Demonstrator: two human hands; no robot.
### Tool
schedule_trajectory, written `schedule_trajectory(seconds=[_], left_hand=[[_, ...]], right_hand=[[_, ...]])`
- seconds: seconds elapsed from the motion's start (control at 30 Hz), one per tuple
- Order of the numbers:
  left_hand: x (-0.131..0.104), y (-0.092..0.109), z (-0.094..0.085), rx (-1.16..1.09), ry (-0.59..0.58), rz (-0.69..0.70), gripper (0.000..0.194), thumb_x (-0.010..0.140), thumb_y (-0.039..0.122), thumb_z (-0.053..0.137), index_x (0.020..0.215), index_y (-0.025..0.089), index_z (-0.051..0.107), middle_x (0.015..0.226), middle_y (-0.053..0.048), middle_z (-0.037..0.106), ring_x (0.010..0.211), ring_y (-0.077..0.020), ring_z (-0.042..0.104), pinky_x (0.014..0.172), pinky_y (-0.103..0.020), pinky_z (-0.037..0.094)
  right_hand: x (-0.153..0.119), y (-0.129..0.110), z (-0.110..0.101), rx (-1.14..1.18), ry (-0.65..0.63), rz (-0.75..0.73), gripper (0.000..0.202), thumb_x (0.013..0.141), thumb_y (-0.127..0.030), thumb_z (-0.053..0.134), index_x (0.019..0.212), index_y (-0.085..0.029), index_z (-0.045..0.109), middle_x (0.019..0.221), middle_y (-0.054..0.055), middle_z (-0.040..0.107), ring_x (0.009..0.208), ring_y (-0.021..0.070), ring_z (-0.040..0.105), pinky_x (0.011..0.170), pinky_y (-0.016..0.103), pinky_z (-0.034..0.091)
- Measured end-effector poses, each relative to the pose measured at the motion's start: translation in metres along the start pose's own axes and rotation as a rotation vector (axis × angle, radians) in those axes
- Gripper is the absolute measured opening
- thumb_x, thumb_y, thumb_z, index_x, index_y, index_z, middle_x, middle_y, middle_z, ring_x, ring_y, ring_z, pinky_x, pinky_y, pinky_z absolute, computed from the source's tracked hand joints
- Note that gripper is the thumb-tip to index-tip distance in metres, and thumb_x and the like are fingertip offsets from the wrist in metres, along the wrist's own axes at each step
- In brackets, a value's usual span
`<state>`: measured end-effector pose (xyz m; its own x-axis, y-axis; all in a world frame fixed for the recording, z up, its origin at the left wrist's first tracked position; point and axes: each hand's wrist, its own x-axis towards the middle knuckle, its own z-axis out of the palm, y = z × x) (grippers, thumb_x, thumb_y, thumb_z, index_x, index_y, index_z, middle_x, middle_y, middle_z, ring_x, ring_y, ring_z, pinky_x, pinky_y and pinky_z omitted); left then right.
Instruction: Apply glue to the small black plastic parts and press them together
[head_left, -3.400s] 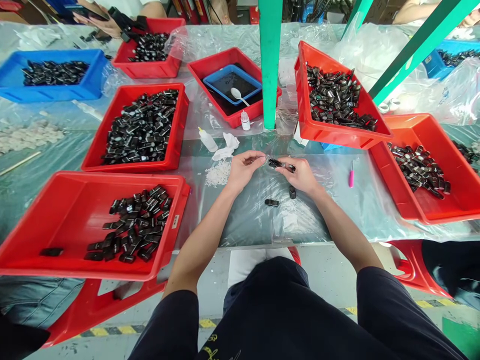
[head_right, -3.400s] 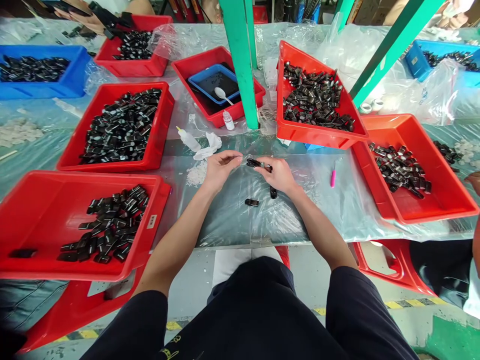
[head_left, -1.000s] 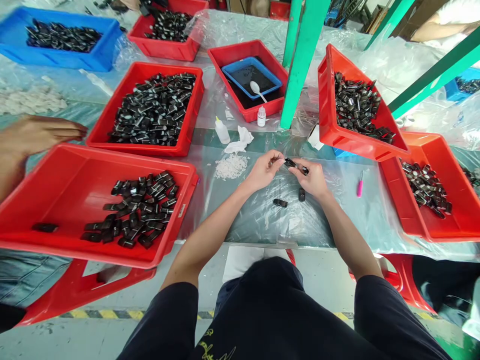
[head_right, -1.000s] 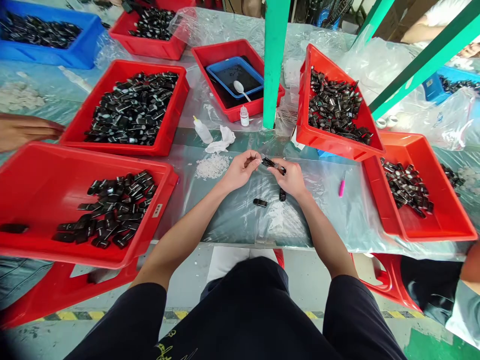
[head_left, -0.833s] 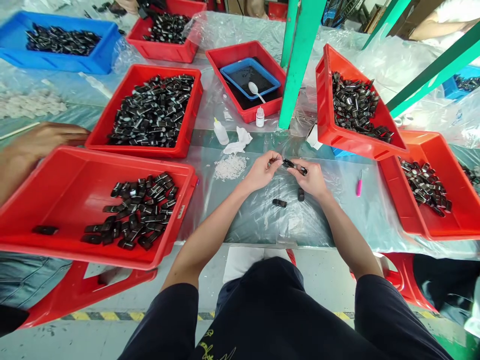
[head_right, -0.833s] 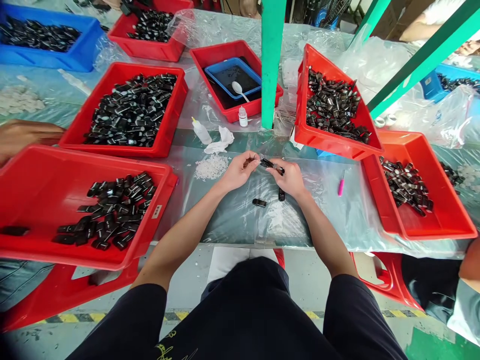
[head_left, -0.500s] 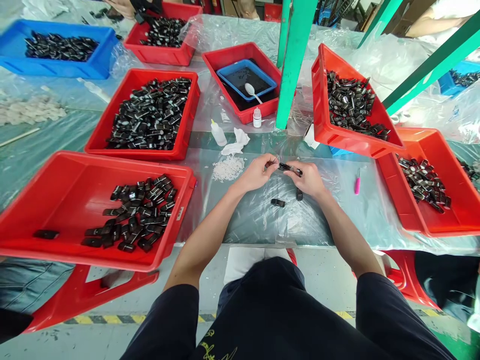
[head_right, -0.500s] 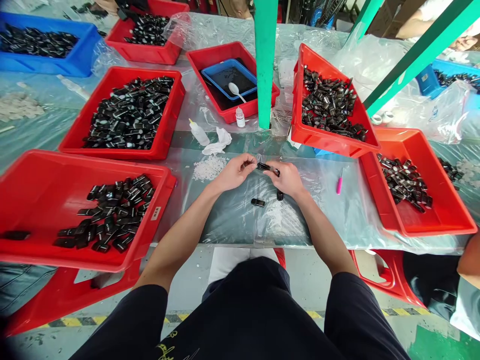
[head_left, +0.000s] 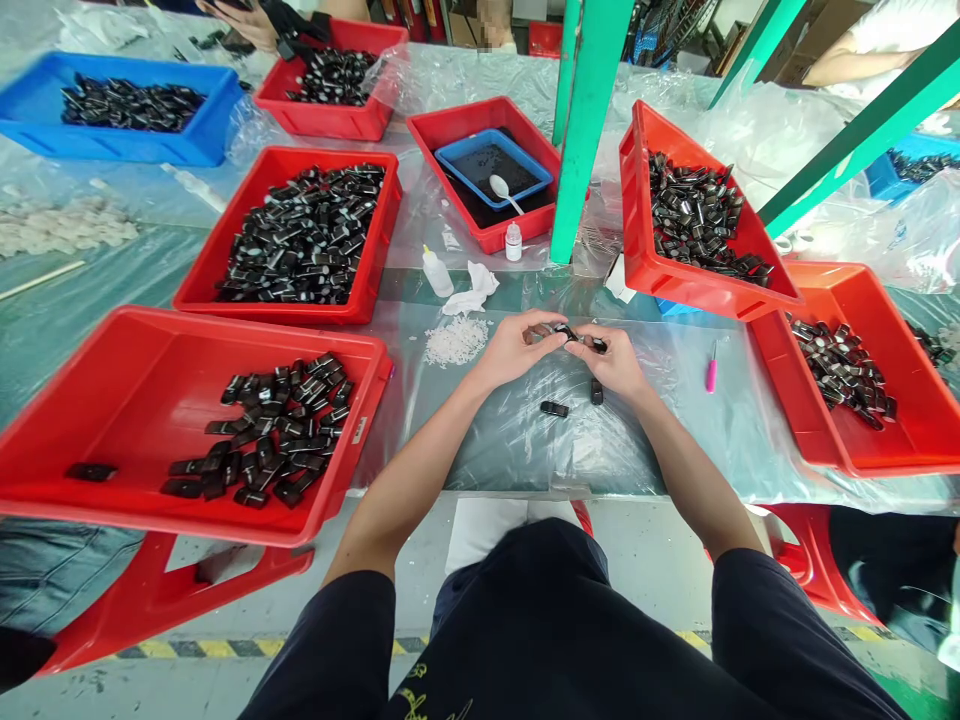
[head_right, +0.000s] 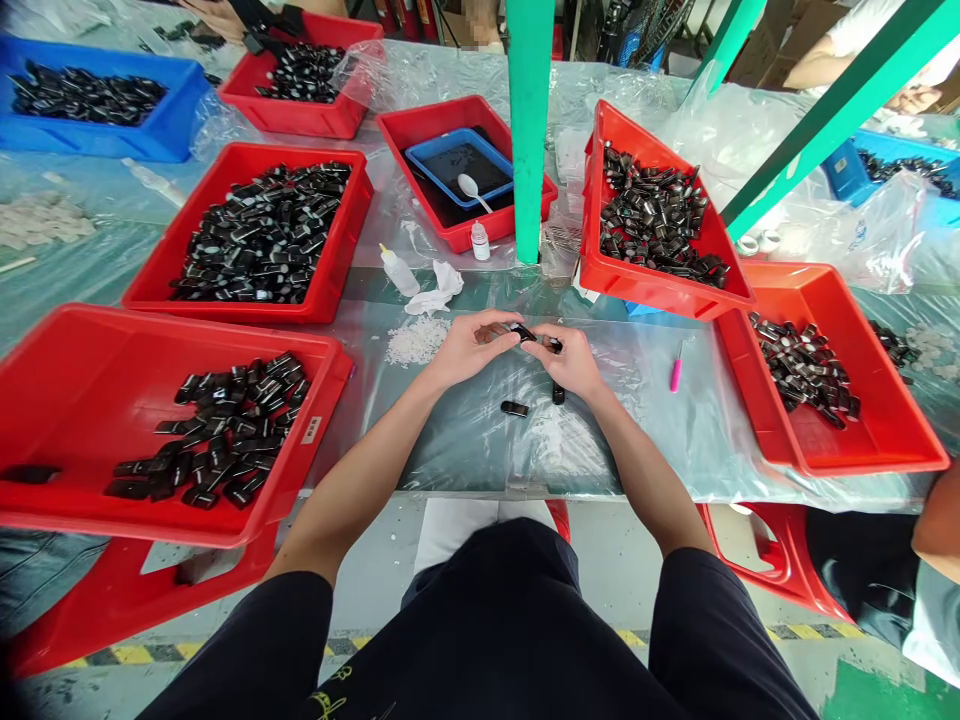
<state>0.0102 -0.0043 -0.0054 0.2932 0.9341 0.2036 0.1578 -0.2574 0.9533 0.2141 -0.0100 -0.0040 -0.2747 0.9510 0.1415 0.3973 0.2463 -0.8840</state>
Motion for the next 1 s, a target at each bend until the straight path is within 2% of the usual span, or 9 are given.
schedule_trajectory(seconds=[0.1, 0.2, 0.3, 0.43, 0.57, 0.63, 0.73, 0.83, 1.0], left_hand=[[0.001, -0.002, 0.002, -0.039, 0.079, -0.024, 0.043, 0.082, 0.056, 0.077, 0.101, 0.017, 0.079, 0.098, -0.010, 0.078, 0.080, -0.0186, 0.067, 0.070, -0.031, 0.050], [0.002, -0.001, 0.003, -0.141, 0.191, -0.047, 0.044, 0.079, 0.059, 0.078, 0.094, 0.017, 0.077, 0.093, -0.007, 0.078, 0.082, -0.0192, 0.068, 0.075, -0.032, 0.053], [-0.001, 0.006, 0.008, -0.119, 0.227, -0.027, 0.039, 0.084, 0.055, 0.075, 0.099, 0.019, 0.077, 0.095, -0.006, 0.077, 0.083, -0.0182, 0.068, 0.077, -0.032, 0.053], [-0.010, 0.017, 0.019, 0.135, 0.144, 0.081, 0.035, 0.089, 0.040, 0.073, 0.119, 0.022, 0.073, 0.100, -0.006, 0.076, 0.093, -0.0196, 0.068, 0.086, -0.033, 0.053], [-0.016, 0.023, 0.022, 0.355, 0.194, 0.199, 0.028, 0.094, 0.035, 0.067, 0.119, 0.022, 0.069, 0.109, -0.007, 0.073, 0.100, -0.0210, 0.066, 0.095, -0.037, 0.051], [-0.019, 0.025, 0.021, 0.383, 0.091, 0.203, 0.020, 0.096, 0.035, 0.064, 0.109, 0.022, 0.070, 0.101, -0.007, 0.072, 0.093, -0.0203, 0.066, 0.089, -0.035, 0.051], [-0.022, 0.027, 0.022, 0.423, -0.246, 0.187, 0.015, 0.095, 0.035, 0.066, 0.100, 0.022, 0.071, 0.091, -0.005, 0.071, 0.085, -0.0207, 0.066, 0.079, -0.033, 0.049], [-0.026, 0.027, 0.021, 0.529, -0.495, 0.148, 0.016, 0.090, 0.034, 0.070, 0.101, 0.022, 0.072, 0.094, -0.005, 0.073, 0.089, -0.0241, 0.067, 0.078, -0.034, 0.047], [-0.027, 0.031, 0.005, 0.597, -0.751, 0.014, 0.017, 0.085, 0.028, 0.070, 0.101, 0.022, 0.072, 0.103, -0.005, 0.072, 0.095, -0.0243, 0.066, 0.079, -0.033, 0.047]], right_hand=[[-0.001, -0.008, 0.004, 0.220, -0.043, 0.132, 0.044, 0.076, -0.061, 0.078, 0.086, -0.019, 0.070, 0.060, -0.006, 0.036, 0.058, 0.0104, 0.029, 0.056, 0.027, 0.026], [-0.002, -0.016, 0.008, 0.662, -0.096, 0.393, 0.051, 0.076, -0.069, 0.075, 0.093, -0.022, 0.065, 0.062, -0.007, 0.033, 0.052, 0.0096, 0.026, 0.046, 0.025, 0.019], [-0.001, -0.021, 0.011, 0.976, -0.111, 0.592, 0.051, 0.081, -0.070, 0.068, 0.095, -0.022, 0.061, 0.066, -0.004, 0.046, 0.052, 0.0111, 0.040, 0.040, 0.023, 0.023], [-0.001, -0.018, 0.014, 1.093, -0.113, 0.715, 0.039, 0.088, -0.059, 0.066, 0.090, -0.020, 0.061, 0.071, 0.001, 0.056, 0.061, 0.0144, 0.057, 0.040, 0.022, 0.036], [0.001, -0.014, 0.013, 1.094, -0.102, 0.672, 0.026, 0.085, -0.041, 0.075, 0.089, -0.019, 0.061, 0.069, -0.004, 0.051, 0.051, 0.0073, 0.045, 0.033, 0.017, 0.021], [0.004, -0.012, 0.007, 1.096, -0.069, 0.640, 0.027, 0.084, -0.037, 0.078, 0.087, -0.020, 0.058, 0.067, -0.006, 0.047, 0.046, 0.0042, 0.035, 0.032, 0.016, 0.016], [0.009, -0.009, -0.008, 1.128, 0.003, 0.611, 0.030, 0.085, -0.035, 0.076, 0.081, -0.021, 0.051, 0.066, -0.007, 0.044, 0.045, 0.0037, 0.029, 0.032, 0.015, 0.014], [0.012, -0.005, -0.021, 1.160, 0.088, 0.609, 0.026, 0.085, -0.029, 0.071, 0.079, -0.021, 0.047, 0.069, -0.006, 0.048, 0.047, 0.0044, 0.033, 0.032, 0.016, 0.015], [0.014, 0.000, -0.026, 1.127, 0.177, 0.568, 0.021, 0.076, -0.017, 0.069, 0.093, -0.021, 0.057, 0.077, -0.003, 0.057, 0.057, 0.0073, 0.049, 0.033, 0.015, 0.018]])
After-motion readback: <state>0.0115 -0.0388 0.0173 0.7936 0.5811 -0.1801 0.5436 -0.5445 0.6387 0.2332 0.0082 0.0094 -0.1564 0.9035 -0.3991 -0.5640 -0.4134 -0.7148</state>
